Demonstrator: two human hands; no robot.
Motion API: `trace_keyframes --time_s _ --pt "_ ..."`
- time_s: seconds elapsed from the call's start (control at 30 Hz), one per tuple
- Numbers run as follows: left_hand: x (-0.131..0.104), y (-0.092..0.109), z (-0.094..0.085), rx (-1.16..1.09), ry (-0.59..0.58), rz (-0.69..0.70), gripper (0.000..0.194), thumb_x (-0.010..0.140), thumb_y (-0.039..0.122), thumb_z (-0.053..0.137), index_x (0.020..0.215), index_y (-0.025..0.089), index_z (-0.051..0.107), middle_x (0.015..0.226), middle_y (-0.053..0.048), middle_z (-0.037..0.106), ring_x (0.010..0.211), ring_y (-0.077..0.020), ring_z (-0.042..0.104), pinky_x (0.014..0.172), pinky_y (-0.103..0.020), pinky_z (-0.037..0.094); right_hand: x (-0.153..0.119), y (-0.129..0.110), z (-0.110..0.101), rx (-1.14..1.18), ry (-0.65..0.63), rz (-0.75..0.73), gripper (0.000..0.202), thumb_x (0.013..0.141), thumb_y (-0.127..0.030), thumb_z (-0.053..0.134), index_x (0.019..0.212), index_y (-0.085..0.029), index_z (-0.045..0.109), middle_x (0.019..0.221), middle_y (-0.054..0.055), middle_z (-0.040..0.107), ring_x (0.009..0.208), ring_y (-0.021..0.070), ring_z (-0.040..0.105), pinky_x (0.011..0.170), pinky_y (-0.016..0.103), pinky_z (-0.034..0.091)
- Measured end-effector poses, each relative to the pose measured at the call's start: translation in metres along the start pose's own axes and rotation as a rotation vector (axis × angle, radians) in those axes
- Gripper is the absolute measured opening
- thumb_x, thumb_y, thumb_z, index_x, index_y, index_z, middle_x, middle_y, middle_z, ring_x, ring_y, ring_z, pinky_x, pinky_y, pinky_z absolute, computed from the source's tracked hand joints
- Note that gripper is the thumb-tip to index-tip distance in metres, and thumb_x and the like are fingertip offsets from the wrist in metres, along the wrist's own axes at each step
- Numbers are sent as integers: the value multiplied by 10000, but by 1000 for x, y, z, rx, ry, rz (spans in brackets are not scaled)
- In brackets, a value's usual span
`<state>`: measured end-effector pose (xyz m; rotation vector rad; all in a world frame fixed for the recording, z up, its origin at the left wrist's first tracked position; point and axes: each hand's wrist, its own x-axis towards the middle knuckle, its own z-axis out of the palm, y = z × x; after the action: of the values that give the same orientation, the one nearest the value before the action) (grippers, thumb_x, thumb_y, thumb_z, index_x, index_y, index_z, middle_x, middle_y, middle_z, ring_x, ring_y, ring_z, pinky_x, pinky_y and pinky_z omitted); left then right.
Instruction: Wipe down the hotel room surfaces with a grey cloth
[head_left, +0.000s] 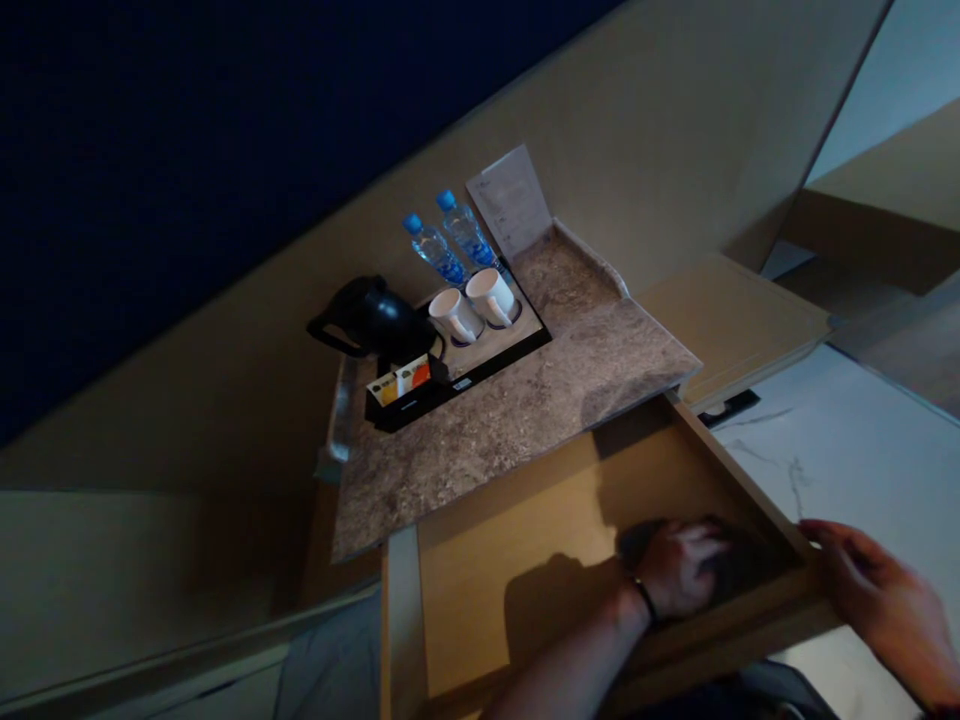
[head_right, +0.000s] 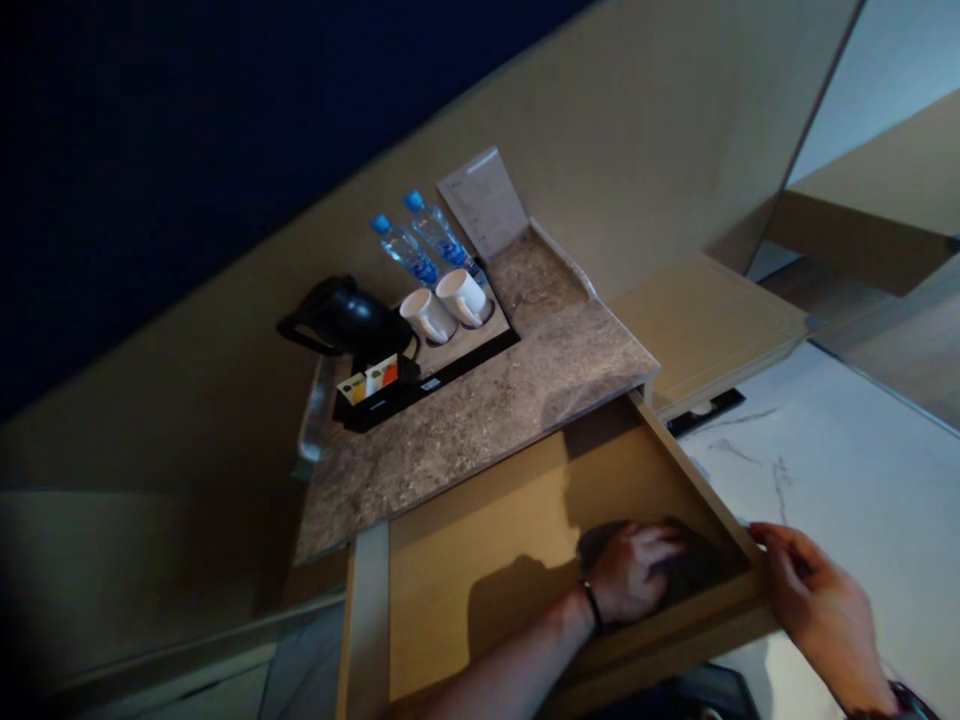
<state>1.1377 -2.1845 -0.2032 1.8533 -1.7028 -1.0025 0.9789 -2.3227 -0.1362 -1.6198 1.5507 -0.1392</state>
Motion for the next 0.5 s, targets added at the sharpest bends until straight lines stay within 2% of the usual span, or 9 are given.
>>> trace_keyframes --time_s 0.07,0.13,0.17,0.23,0.3,0.33,0.4,0.43,0.5 --pt "-54 -13 -17 -52 -74 -21 500 758 177 532 1254 221 566 1370 -40 523 1261 -190 471 1103 -357 350 0 1 -2 -23 0 1 744 480 -710 351 878 -180 690 757 59 668 707 295 602 591 371 436" --pt "-115 -27 -35 -63 -43 -160 505 701 128 549 1189 240 617 1349 -14 546 1253 -196 477 1100 -361 353 1 2 -1 -26 -3 -4 764 477 -701 351 907 -167 686 779 62 667 724 293 601 596 370 435" --pt "-147 -33 -44 -62 -7 -262 512 677 91 535 1151 255 642 1336 5 558 1252 -188 479 1102 -353 352 2 3 0 -16 -2 -10 757 485 -694 357 919 -167 683 786 60 666 720 287 600 592 366 433" --pt "-214 -43 -63 -36 43 -557 535 636 32 482 1076 263 681 1325 23 571 1253 -177 488 1118 -348 341 5 6 4 8 23 -38 708 511 -673 371 917 -181 677 802 53 668 720 275 601 592 360 433" --pt "-273 -49 -86 9 75 -871 446 656 49 467 973 245 712 1248 7 628 1192 -195 547 1079 -361 395 8 11 9 20 72 -89 645 558 -644 375 908 -197 680 827 50 674 747 271 606 613 357 437" --pt "-295 -50 -99 25 82 -983 389 671 67 466 922 222 720 1150 -15 678 1123 -215 593 1035 -379 437 11 13 12 24 95 -118 620 588 -630 374 915 -203 683 848 49 678 768 270 609 627 358 439" --pt "-315 -43 -128 57 123 -1106 362 693 79 449 918 174 716 1032 -53 712 1035 -234 633 981 -392 476 18 16 20 45 135 -169 579 651 -605 379 946 -213 687 881 45 685 785 264 615 645 355 445" --pt "-310 -33 -140 73 160 -1104 395 698 71 433 969 160 706 1049 -64 705 1050 -227 625 999 -386 463 22 16 25 66 155 -201 556 684 -592 386 965 -215 684 897 42 688 777 254 619 649 350 449" --pt "-273 -1 -153 116 264 -975 498 716 58 411 1139 178 645 1241 -50 622 1178 -182 546 1089 -337 383 35 12 37 101 193 -276 515 746 -558 396 1009 -213 674 923 44 691 755 230 629 660 333 458"
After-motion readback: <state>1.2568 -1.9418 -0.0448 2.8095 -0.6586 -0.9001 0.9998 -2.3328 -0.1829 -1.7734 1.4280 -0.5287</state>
